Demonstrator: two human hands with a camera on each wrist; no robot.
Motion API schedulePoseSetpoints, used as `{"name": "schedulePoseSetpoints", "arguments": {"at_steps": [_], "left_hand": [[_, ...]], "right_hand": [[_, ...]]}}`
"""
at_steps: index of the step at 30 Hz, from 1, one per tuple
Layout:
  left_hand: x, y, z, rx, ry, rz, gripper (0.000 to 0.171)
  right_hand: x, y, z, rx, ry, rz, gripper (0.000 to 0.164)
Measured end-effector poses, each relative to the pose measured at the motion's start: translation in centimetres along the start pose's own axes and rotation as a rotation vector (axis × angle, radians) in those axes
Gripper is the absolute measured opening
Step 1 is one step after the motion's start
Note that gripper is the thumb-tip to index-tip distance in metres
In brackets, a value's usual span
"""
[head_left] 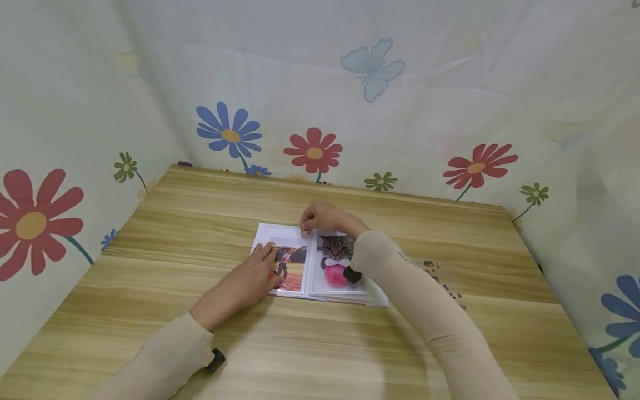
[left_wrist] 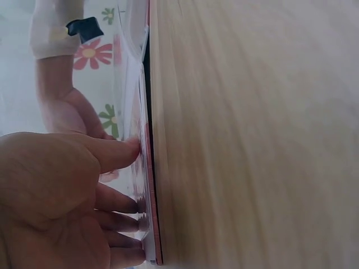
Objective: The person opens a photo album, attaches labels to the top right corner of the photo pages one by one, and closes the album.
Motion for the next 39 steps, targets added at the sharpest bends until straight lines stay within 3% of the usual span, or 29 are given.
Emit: {"name": "schedulePoseSetpoints", "arguments": {"at_steps": [15,23,31,39], "left_hand": [[0.1,0.3,0.2,-0.016,0.008,-0.014,0.067],[0.2,0.3,0.2,-0.013,-0.007,-0.009,0.067],[0.1,0.3,0.1,-0.012,-0.025,0.006,0.069],[0.0,0.5,0.2,0.001,-0.016,0.006,0.069]], "right_hand": [[-0.6,0.5,-1.3,0.067,0.05,0.033,0.013],[-0.7,0.2,-2.0,0.137,0.067,-0.008,0.008],[-0.2,-0.1,-2.0,0.222,0.108,-0.051,0.013],[1.6,-0.7,-0.8,0.24,0.175,0.005,0.03]]}}
Point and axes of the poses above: each hand's wrist, its own x-axis away from the middle knuckle, its own z-axis out of the back of the hand, y = z × x, the point moved 1 cm from there along -x, towards the middle knuckle, and after that the axes turned 1 degree about -y, right-handed, at the moved point
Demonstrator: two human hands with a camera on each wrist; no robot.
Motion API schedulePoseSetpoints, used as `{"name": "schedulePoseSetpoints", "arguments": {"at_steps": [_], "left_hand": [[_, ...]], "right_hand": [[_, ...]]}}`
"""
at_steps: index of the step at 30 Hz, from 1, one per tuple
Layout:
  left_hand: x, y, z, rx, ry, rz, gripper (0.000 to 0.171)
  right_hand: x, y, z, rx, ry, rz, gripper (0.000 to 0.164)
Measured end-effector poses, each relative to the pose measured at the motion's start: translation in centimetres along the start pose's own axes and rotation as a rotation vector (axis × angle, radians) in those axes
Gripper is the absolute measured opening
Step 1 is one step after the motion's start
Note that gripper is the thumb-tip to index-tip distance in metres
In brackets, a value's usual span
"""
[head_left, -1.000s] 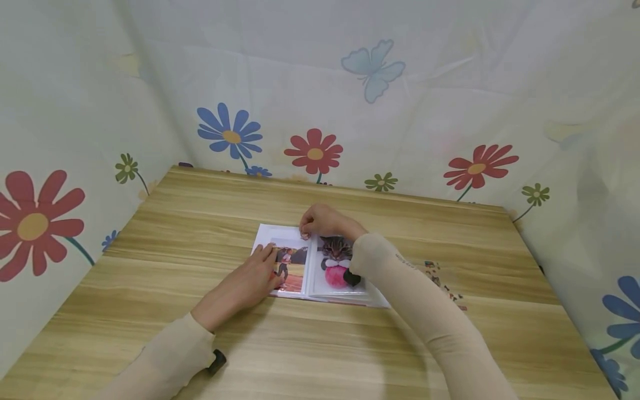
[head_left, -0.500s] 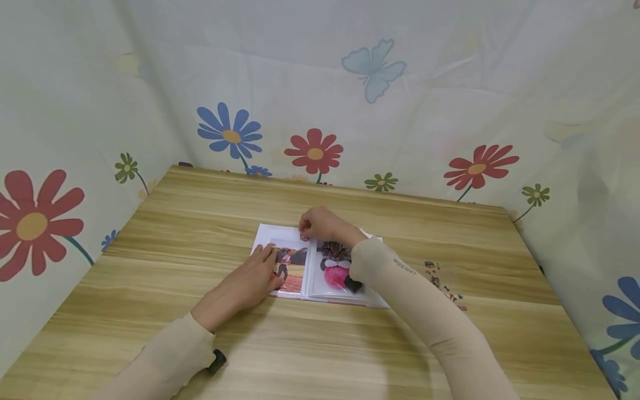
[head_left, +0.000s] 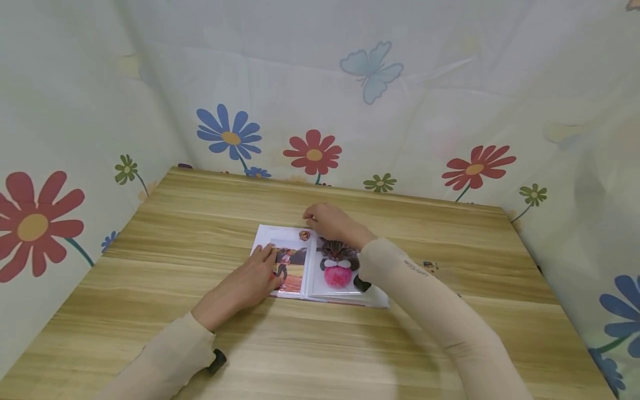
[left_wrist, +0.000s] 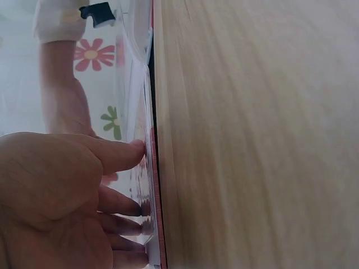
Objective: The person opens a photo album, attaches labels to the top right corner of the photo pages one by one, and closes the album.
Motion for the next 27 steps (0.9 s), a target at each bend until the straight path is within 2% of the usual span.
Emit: {"name": "schedulePoseSetpoints", "arguments": {"at_steps": [3,7,12,19,27], "left_hand": [[0.1,0.0,0.1,0.004,0.007,-0.01,0.069],[0.1,-0.1,0.3,-0.009,0.008,-0.027,0.068],[0.2,-0.1,0.4,-0.028,0.005,-0.027,0.067],[0.2,-0.1,0.3,-0.041,-0.003,-0.03,0.066],[0.1,0.0,0.2,-0.041,-0.004,-0.032,0.067]], "right_hand": [[1.2,-0.8,0.6,0.032,-0.046,0.007,0.042],[3.2,-2.1,0.3,0.114,-0.171,-0.006,0.058],[4.6,-3.2,-0.9,0.181,-0.26,-0.021,0.063],[4.9,-3.6,-2.1,0.302,-0.315,-0.058,0.064],[5.2,-4.1,-2.3,0.312,-0.314,-0.094,0.066]]}}
Point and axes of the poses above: each hand's wrist, its own x-axis away from the middle knuckle, its own z-axis out of the back of the hand, y = z × x, the point moved 1 cm from there along -x, towards the middle knuckle, and after that the axes turned 1 degree about -y, right-handed, at the moved point
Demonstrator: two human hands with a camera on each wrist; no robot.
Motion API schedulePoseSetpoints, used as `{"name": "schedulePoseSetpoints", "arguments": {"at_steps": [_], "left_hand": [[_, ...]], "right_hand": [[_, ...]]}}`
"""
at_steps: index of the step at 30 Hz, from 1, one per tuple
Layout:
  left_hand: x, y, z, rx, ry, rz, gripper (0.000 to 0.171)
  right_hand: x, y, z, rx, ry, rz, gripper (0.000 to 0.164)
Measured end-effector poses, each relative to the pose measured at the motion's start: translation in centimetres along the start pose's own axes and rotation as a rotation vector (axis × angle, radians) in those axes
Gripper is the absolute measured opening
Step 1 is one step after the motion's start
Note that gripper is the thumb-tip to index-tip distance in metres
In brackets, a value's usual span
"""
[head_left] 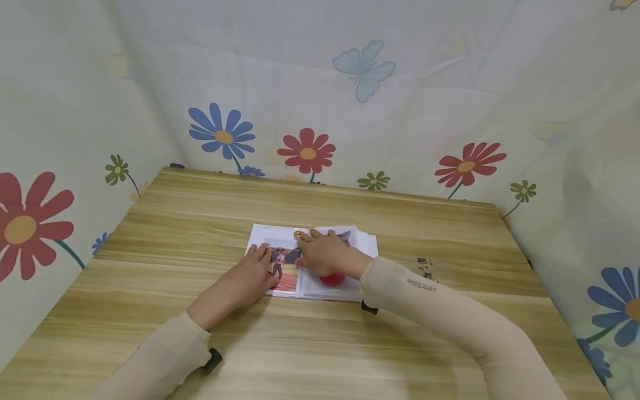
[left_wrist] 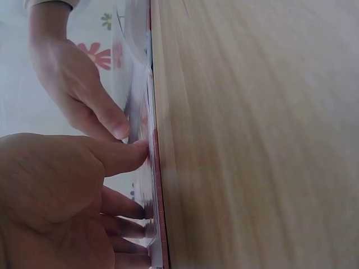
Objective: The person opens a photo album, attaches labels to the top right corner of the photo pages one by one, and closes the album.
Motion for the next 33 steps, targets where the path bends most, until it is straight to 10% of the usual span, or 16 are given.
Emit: {"name": "schedulePoseSetpoints", "arguments": {"at_steps": [33], "left_hand": [[-0.9,0.6,0.3,0.046,-0.057,0.033,0.07]], "right_hand": [[-1.6,1.2,-0.2,-0.045,-0.012,-0.018,0.076]]}}
Point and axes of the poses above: each hand's wrist, its own x-axis away from the middle knuckle, its own z-axis out of the back of the hand, y = z × x, the point moved 1 cm from there along -x, towards the middle knuckle, and after that the axes turned 1 degree about -y, right-handed, at the moved point
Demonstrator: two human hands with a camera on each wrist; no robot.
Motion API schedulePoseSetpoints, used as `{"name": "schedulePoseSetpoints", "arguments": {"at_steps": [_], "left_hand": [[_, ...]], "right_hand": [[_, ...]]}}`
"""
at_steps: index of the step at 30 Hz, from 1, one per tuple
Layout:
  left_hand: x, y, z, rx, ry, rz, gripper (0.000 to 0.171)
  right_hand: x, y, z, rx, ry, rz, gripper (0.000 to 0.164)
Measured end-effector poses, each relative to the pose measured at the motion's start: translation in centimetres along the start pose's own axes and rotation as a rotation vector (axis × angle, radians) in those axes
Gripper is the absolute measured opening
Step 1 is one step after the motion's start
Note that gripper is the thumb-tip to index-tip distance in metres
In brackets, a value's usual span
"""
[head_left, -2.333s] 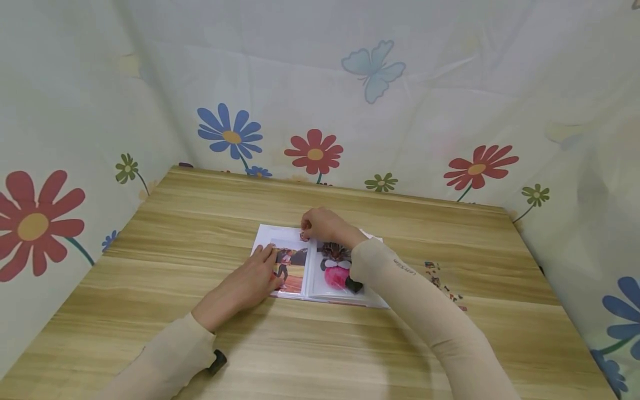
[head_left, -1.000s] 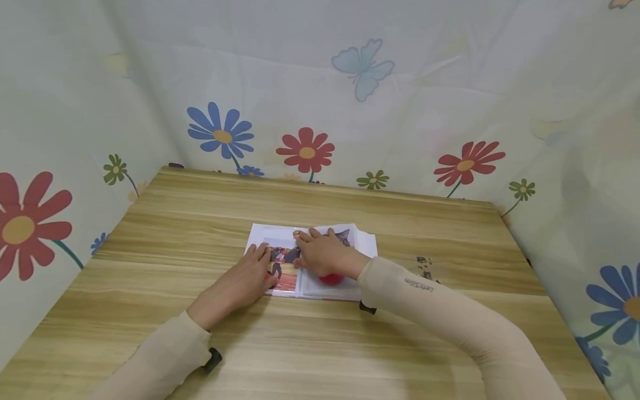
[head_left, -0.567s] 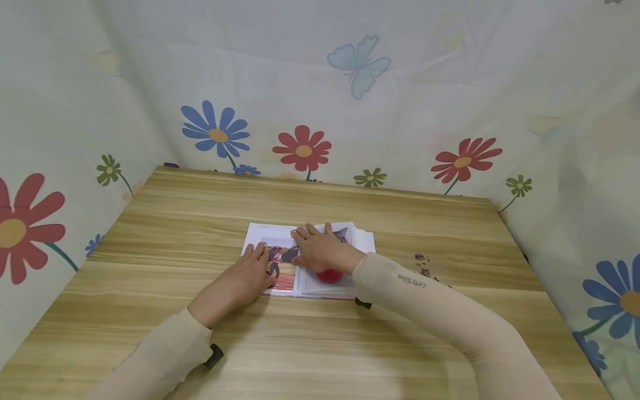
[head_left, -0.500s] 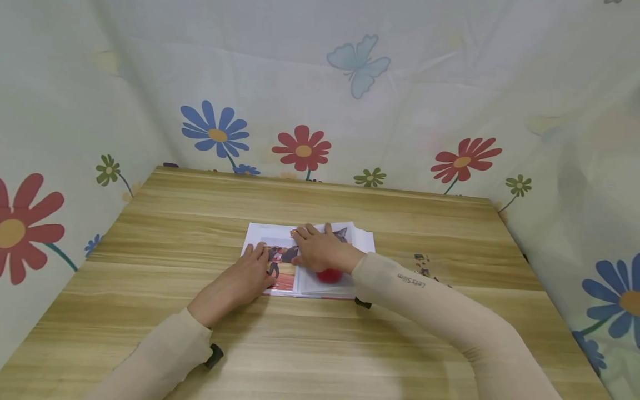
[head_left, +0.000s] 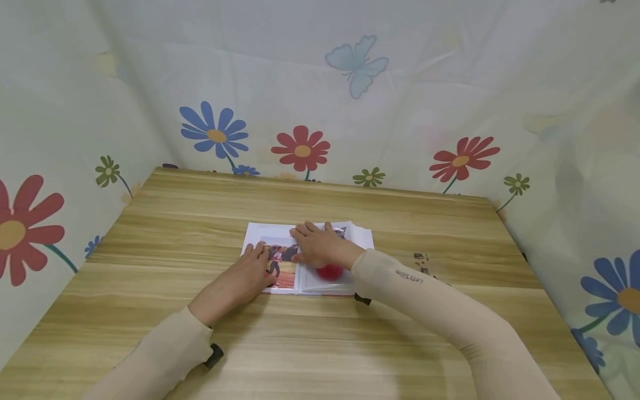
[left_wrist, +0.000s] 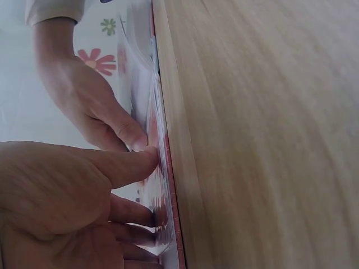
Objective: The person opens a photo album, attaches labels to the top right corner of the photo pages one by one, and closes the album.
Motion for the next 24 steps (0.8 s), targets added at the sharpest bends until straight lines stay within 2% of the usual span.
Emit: {"name": "schedulePoseSetpoints", "arguments": {"at_steps": [8,13,20,24], "left_hand": [[0.1,0.1,0.0,0.021,-0.039,0.012,0.071],[0.0,0.1,0.1,0.023,-0.042,0.025,0.071],[0.1,0.1,0.2,0.031,-0.051,0.033,0.072],[0.0,0.2,0.3,0.027,-0.047,0.026,0.071]], "right_hand": [[-0.7,1.1,-0.1,-0.031,-0.012,-0.057,0.085],[-0.8,1.3,0.2,-0.073,0.0,-0.04,0.087],[0.4,0.4,0.4,-0.091,0.128,0.009,0.075],[1.3,-0.6,-0.4,-0.059,0.092,0.033,0.073]]}}
Point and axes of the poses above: each hand's wrist, its own x-axis away from the middle knuckle, its own z-axis out of the back of the hand, y = z × x, the point moved 1 cm from there along -x, towards the middle knuckle, and after that the axes turned 1 degree about -y, right-handed, at the moved point
